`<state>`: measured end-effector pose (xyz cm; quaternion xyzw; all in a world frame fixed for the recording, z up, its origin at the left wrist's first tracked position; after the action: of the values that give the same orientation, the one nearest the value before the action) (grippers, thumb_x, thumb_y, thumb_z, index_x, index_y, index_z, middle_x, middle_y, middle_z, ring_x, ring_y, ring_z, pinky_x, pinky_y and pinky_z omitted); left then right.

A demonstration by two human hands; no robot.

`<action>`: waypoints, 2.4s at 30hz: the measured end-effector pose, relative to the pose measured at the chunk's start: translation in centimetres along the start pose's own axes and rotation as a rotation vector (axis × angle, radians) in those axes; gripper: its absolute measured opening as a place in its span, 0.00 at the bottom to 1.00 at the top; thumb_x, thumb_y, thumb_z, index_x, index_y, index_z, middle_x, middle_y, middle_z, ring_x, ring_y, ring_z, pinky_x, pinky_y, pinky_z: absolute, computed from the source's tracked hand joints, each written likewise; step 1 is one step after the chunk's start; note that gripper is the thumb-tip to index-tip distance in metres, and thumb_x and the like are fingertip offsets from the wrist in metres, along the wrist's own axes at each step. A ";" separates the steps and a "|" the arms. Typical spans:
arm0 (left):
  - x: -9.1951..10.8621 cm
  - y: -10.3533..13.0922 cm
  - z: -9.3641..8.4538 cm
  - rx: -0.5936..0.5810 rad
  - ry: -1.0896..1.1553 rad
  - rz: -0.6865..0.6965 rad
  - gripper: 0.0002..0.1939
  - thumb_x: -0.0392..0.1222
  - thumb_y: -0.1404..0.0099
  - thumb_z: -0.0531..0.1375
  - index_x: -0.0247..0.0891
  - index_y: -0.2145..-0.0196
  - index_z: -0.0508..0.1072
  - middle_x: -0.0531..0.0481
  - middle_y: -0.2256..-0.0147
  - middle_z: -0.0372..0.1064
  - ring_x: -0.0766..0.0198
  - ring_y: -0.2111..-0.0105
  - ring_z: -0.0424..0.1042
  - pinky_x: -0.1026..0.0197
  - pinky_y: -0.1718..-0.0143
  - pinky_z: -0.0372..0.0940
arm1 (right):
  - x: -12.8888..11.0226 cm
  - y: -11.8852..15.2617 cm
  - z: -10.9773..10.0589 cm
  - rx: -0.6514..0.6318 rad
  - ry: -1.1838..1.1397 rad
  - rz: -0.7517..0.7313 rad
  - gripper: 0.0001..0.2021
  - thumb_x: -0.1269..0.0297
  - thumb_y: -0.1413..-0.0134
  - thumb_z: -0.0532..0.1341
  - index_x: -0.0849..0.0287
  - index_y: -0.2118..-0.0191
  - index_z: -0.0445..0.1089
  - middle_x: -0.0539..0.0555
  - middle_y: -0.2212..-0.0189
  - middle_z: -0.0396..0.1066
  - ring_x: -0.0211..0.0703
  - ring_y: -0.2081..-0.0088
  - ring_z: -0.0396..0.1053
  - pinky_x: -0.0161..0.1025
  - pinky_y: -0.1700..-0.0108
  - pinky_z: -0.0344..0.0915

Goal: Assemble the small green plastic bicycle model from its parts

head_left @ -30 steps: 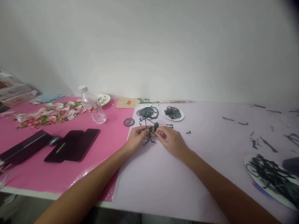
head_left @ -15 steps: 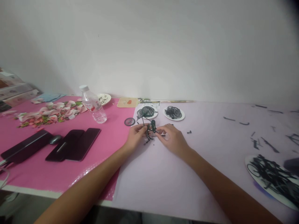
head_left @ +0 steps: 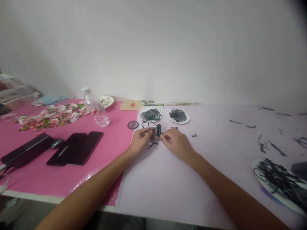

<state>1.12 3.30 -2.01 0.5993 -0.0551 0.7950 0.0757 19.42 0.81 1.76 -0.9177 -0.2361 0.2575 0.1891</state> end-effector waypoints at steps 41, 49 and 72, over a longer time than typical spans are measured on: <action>0.2 0.2 0.3 0.009 -0.060 -0.010 0.23 0.51 0.38 0.70 0.31 0.52 0.79 0.38 0.57 0.81 0.52 0.61 0.81 0.53 0.60 0.76 | 0.8 -0.1 0.4 -0.111 -0.036 0.129 0.21 0.54 0.28 0.52 0.55 0.75 0.60 0.50 0.76 0.67 0.42 0.71 0.65 0.38 0.67 0.55; 0.3 0.2 0.1 0.016 -0.067 -0.001 0.25 0.51 0.39 0.70 0.30 0.51 0.78 0.36 0.55 0.80 0.52 0.61 0.81 0.53 0.60 0.76 | 0.6 0.2 0.2 -0.108 -0.091 0.191 0.07 0.58 0.36 0.60 0.53 0.64 0.64 0.46 0.75 0.70 0.40 0.73 0.67 0.36 0.68 0.56; 0.3 0.4 0.5 -0.018 -0.074 -0.013 0.24 0.51 0.38 0.69 0.31 0.51 0.78 0.38 0.58 0.81 0.53 0.60 0.81 0.54 0.59 0.75 | 0.3 0.1 0.1 -0.127 -0.026 0.114 0.16 0.61 0.33 0.55 0.55 0.75 0.59 0.49 0.77 0.65 0.40 0.73 0.62 0.38 0.68 0.52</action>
<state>1.45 2.88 -1.58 0.6279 -0.0609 0.7714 0.0842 19.63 0.91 1.55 -0.9364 -0.2016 0.2642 0.1126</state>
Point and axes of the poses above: each hand's wrist, its own y-axis away from the middle knuckle, its own z-axis out of the palm, x = y × z, the point moved 4 cm from there along -y, towards the middle knuckle
